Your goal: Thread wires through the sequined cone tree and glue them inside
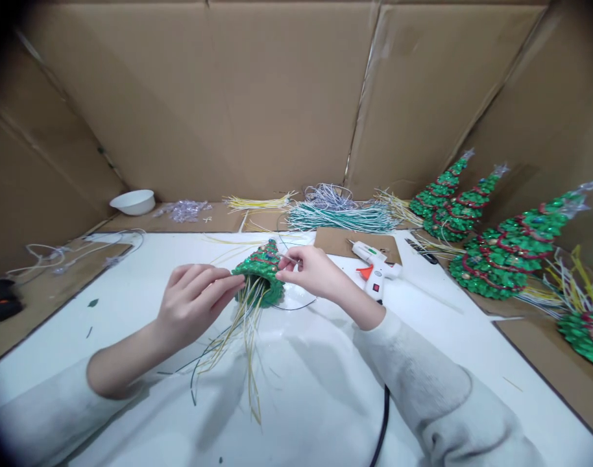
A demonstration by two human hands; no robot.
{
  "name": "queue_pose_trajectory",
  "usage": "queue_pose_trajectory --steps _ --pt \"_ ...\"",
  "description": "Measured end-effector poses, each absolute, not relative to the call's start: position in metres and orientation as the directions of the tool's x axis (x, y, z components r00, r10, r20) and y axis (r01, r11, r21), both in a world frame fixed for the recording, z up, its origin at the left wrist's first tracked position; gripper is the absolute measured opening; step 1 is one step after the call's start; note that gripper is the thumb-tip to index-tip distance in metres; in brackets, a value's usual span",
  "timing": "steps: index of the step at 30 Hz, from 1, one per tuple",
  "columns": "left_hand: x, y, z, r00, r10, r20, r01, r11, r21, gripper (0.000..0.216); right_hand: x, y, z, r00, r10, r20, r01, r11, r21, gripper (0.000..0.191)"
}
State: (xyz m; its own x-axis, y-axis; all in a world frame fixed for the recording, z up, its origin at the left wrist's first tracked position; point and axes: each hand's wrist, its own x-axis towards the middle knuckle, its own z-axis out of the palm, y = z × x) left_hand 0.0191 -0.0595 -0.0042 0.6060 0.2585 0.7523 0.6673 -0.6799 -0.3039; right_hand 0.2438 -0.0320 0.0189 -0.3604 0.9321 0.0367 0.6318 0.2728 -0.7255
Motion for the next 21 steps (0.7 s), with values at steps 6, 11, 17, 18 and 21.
queue_pose_trajectory --steps 6,11,17,18,21 --pt "0.030 -0.051 -0.011 0.700 0.117 0.705 0.615 -0.601 -0.511 0.012 0.243 -0.034 0.020 -0.377 0.926 0.026 0.609 0.269 -0.746 0.009" --pt "0.037 -0.050 -0.018 0.694 0.110 0.712 0.645 -0.533 -0.547 0.008 0.242 -0.034 0.017 -0.401 0.916 0.026 0.571 0.272 -0.775 0.008" --pt "0.040 -0.047 -0.026 0.676 0.191 0.712 0.680 -0.532 -0.504 0.005 0.245 -0.034 0.020 -0.389 0.919 0.072 0.569 0.301 -0.766 0.006" --pt "0.040 -0.048 -0.026 0.670 0.216 0.710 0.684 -0.551 -0.478 0.004 0.246 -0.033 0.021 -0.384 0.919 0.087 0.562 0.307 -0.768 0.008" --pt "0.039 -0.053 -0.021 0.656 0.311 0.688 0.670 -0.661 -0.340 0.002 0.250 -0.031 0.023 -0.373 0.918 0.132 0.528 0.327 -0.784 0.011"
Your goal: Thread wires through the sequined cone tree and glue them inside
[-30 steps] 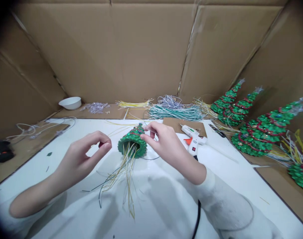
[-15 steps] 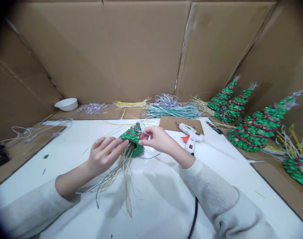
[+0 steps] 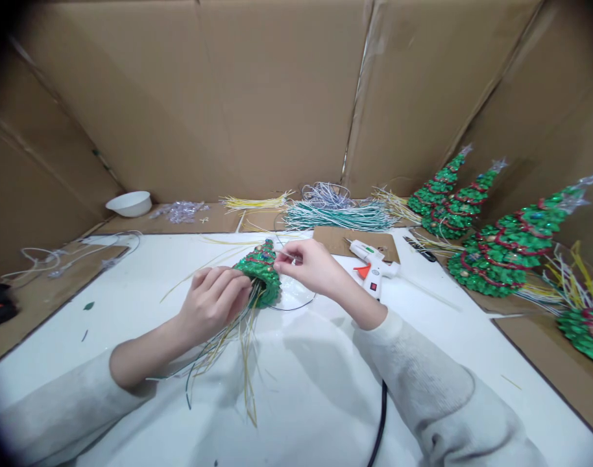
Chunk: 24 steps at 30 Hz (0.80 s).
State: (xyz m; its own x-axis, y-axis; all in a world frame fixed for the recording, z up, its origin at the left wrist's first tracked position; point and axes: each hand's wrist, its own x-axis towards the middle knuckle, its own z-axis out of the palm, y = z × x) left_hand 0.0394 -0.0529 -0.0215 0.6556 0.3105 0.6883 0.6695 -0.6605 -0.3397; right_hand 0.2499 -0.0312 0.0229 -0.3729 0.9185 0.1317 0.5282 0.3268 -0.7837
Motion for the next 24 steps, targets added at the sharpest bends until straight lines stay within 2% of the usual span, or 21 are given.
queue_pose_trajectory --steps 4,7,9,11,13,15,18,22,24 --pt "0.033 -0.066 -0.011 0.650 0.431 0.625 0.581 -0.813 -0.044 0.008 0.254 -0.028 0.025 -0.355 0.920 0.165 0.508 0.338 -0.792 0.016" --pt "0.029 -0.076 -0.002 0.700 0.481 0.528 0.443 -0.872 0.208 0.015 0.255 -0.029 0.026 -0.326 0.927 0.184 0.484 0.331 -0.810 0.018" --pt "0.027 -0.080 0.004 0.757 0.518 0.398 0.346 -0.835 0.428 0.016 0.255 -0.031 0.029 -0.309 0.934 0.179 0.452 0.309 -0.837 0.020" --pt "0.027 -0.083 0.009 0.805 0.545 0.233 0.307 -0.719 0.623 0.015 0.255 -0.035 0.033 -0.299 0.944 0.139 0.418 0.261 -0.870 0.023" --pt "0.026 -0.085 0.014 0.823 0.560 0.088 0.341 -0.613 0.713 0.015 0.255 -0.039 0.037 -0.296 0.950 0.097 0.364 0.206 -0.908 0.026" --pt "0.023 -0.085 0.021 0.825 0.566 0.007 0.392 -0.580 0.714 0.016 0.255 -0.043 0.041 -0.292 0.952 0.086 0.288 0.173 -0.942 0.028" --pt "0.011 -0.085 0.035 0.792 0.611 -0.004 0.477 -0.613 0.630 0.017 0.256 -0.046 0.045 -0.266 0.958 0.102 0.217 0.163 -0.963 0.028" --pt "-0.027 -0.080 0.056 0.669 0.714 0.208 0.626 -0.692 0.361 0.013 0.261 -0.042 0.044 -0.252 0.959 0.127 0.212 0.182 -0.960 0.024" --pt "-0.056 -0.072 0.063 0.544 0.760 0.355 0.758 -0.627 0.179 0.010 0.263 -0.039 0.042 -0.246 0.961 0.129 0.230 0.187 -0.955 0.024"
